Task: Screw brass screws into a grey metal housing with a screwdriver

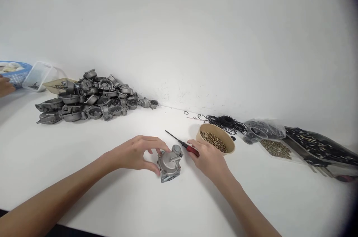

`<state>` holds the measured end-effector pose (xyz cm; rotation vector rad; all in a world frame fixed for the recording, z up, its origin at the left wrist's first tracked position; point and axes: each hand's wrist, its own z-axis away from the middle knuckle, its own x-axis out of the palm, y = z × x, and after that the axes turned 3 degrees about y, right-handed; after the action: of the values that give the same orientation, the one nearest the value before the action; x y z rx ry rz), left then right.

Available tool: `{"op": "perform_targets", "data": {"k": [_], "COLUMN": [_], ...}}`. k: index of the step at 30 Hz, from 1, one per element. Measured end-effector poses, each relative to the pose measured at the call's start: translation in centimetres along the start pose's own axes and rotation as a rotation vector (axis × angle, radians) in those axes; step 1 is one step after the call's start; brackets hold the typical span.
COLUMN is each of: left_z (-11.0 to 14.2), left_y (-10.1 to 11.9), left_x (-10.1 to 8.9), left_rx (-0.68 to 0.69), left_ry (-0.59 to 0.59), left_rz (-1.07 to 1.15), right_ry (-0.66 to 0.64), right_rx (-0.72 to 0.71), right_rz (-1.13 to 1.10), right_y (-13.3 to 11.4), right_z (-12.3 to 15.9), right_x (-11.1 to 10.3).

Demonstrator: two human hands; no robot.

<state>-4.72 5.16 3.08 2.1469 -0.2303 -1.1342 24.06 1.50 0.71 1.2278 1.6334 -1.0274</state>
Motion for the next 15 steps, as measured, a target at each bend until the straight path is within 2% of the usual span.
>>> {"op": "perform_targets", "data": {"k": [3,7,10,12,13,15], "left_z": [0.0,0.1,0.3,0.3,0.3,0.3], "left_y": [1.0,1.6,1.2,0.9,0.8,0.6], "left_x": [1.4,3.9,5.0,5.1,5.1,5.1], "left_rx": [-0.022,-0.128,-0.131,-0.115,-0.106,-0.092], "left_ry": [0.057,0.026,0.065,0.088,0.095,0.106], "left_rz": [-0.102,-0.127,-0.121,-0.114,-0.114,-0.121], "right_ry": [0.015,0.111,0.236,0.326,0.37,0.311], "right_rx": [0.029,0.017,-0.029,-0.072,-0.155,-0.314], "right_rz": [0.038,-0.014,-0.091,-0.124,-0.162,-0.204], "right_y": [-0.2,-0.2,-0.1,-0.1,-0.2,-0.6], "right_z": [0.0,-0.8,-2.0,-2.9,-3.3,-3.6], "right_x": [0.4,-0.8,-4.4,-7.9,-9.8,-13.2]}}
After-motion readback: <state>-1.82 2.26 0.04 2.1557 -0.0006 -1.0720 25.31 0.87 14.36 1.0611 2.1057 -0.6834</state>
